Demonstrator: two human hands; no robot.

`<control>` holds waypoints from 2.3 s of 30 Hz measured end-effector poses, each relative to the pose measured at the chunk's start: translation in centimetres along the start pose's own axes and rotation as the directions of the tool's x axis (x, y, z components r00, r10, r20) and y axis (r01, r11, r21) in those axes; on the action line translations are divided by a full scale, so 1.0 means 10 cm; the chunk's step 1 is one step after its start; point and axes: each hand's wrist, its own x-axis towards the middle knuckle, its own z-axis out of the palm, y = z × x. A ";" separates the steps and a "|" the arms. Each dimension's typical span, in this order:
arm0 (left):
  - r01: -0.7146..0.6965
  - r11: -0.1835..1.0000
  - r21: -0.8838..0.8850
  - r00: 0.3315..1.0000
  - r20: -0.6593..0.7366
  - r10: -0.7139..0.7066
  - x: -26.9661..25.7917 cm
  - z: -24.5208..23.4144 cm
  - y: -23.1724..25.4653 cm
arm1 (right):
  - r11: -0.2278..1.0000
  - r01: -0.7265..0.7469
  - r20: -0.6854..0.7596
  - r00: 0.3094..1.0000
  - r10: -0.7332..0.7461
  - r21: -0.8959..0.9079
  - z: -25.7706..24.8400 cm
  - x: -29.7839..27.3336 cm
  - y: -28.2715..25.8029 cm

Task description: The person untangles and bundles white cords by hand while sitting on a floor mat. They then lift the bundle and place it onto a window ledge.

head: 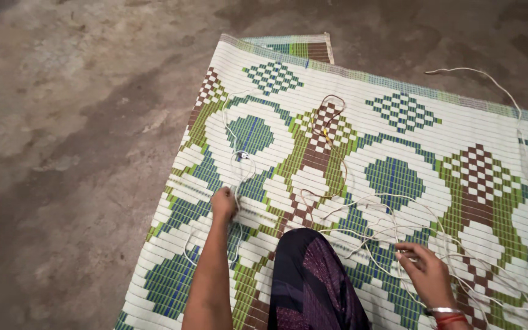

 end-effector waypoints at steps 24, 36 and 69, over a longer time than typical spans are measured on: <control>-0.090 0.590 -0.802 0.928 0.148 0.343 -0.40 -1.85 3.46 | 0.959 0.236 -0.259 0.947 -0.190 0.160 -1.07 -0.60 0.05; -0.564 0.765 -0.311 0.811 -0.034 0.584 -1.17 -1.04 4.67 | 0.991 0.104 -0.326 0.943 -0.072 0.081 -1.71 -0.77 0.24; 0.600 0.359 -0.715 0.554 0.695 0.457 -1.30 0.74 5.29 | 0.621 0.080 -0.475 0.722 0.503 0.779 -3.22 2.78 2.21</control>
